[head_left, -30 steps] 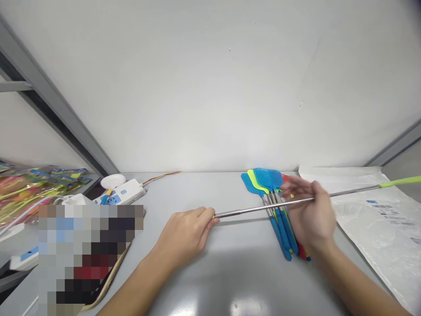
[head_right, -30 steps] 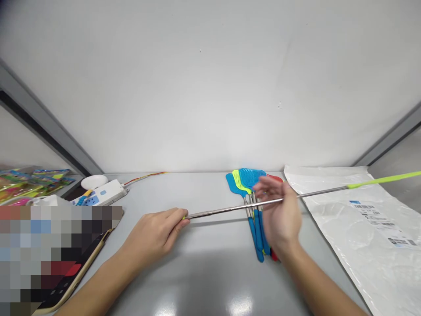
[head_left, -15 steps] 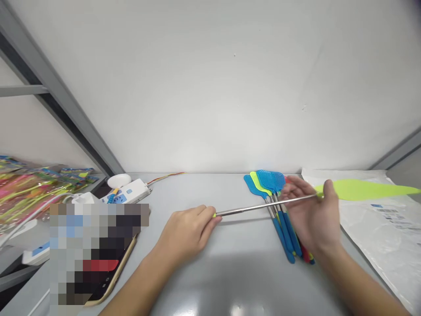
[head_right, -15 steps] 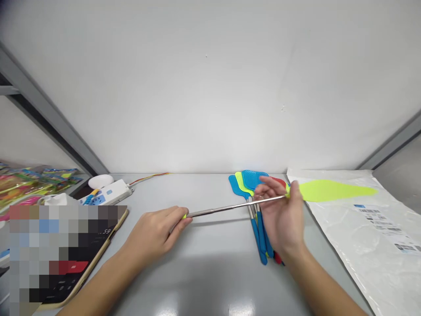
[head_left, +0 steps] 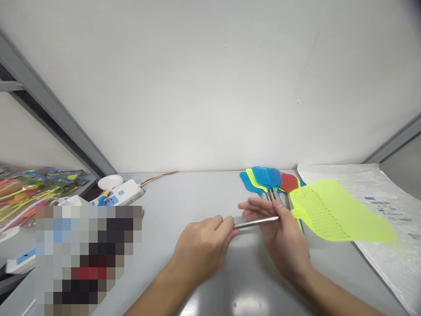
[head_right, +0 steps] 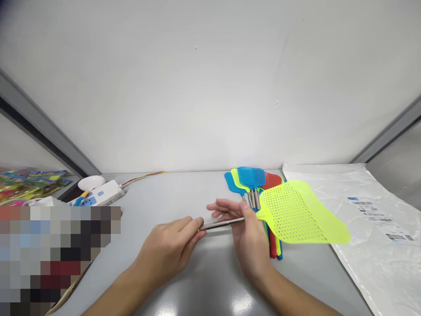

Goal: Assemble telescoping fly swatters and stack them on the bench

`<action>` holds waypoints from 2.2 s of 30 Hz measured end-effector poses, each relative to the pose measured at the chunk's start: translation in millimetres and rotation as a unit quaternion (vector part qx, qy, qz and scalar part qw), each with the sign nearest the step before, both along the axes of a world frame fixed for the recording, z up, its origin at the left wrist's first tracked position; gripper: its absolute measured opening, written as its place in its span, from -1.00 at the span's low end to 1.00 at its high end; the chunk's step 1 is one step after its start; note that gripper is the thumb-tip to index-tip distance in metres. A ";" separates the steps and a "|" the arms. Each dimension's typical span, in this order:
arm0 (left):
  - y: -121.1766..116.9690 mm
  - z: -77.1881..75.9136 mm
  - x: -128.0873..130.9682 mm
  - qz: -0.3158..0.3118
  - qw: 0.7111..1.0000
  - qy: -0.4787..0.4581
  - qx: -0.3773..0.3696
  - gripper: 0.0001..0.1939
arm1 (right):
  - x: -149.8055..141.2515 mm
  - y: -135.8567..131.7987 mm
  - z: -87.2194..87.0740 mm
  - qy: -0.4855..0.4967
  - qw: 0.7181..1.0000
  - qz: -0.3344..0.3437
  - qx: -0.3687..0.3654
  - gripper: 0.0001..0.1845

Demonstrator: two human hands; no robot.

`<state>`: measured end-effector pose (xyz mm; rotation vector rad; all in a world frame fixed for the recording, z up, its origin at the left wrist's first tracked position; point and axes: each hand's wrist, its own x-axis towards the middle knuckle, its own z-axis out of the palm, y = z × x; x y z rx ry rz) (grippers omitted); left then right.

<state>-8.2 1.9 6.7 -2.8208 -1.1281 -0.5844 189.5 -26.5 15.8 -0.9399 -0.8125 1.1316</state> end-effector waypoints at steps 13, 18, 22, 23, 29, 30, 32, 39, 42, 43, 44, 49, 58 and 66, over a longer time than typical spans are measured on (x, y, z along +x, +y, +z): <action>10.1 -0.5 -19.5 0.057 0.997 -0.039 0.022 -0.71 | 16.1 17.3 -17.7 -0.029 0.995 -0.020 0.091 -0.48; 17.2 -0.1 -26.4 0.081 0.996 -0.046 0.016 -0.73 | 23.6 15.4 -0.2 0.020 0.984 -0.173 0.030 -0.76; 18.2 -0.4 -25.5 0.082 0.995 -0.047 0.026 -0.74 | 27.6 15.2 6.2 -0.052 0.985 -0.158 0.040 -0.81; 16.9 -0.7 -23.4 0.082 0.995 -0.048 0.031 -0.74 | 26.3 14.4 5.2 -0.071 0.985 -0.152 0.048 -0.79; 7.8 -1.2 -11.7 0.072 0.994 -0.074 0.046 -0.74 | 8.7 4.1 -3.9 -0.121 0.985 -0.115 0.047 -0.78; 8.1 -1.0 -11.9 0.072 0.994 -0.075 0.046 -0.73 | 7.2 2.9 -4.3 -0.132 0.984 -0.111 0.050 -0.75; 10.3 -0.5 -14.4 0.074 0.994 -0.072 0.046 -0.74 | 6.5 1.7 -4.4 -0.179 0.978 -0.097 0.052 -0.67; 16.3 0.9 -20.3 0.083 0.989 -0.104 -0.061 -0.76 | 15.8 4.3 -9.1 -0.215 0.976 -0.002 0.032 -0.61; 14.5 2.9 -16.9 0.080 0.976 -0.147 -0.140 -0.74 | 18.3 2.3 -8.7 -0.238 0.971 0.032 0.015 -0.65; 13.5 3.7 -15.0 0.075 0.968 -0.169 -0.170 -0.73 | 18.1 1.0 -7.6 -0.258 0.965 0.051 0.014 -0.67; 12.1 4.4 -12.8 0.070 0.956 -0.197 -0.205 -0.72 | 17.1 -0.4 -6.3 -0.281 0.957 0.071 0.017 -0.69; 0.9 5.6 2.9 -0.016 0.749 -0.360 -0.556 -0.57 | 4.1 -5.6 -1.6 -0.338 0.927 0.158 0.030 -0.66; -14.5 8.1 29.3 -0.101 0.553 -0.372 -0.739 -0.54 | 2.0 -5.4 5.5 -0.238 0.965 0.110 0.013 -0.64; -16.1 37.5 50.4 -0.080 0.777 -0.284 -0.556 -0.62 | 23.3 7.2 15.2 -0.217 0.974 0.057 0.012 -0.56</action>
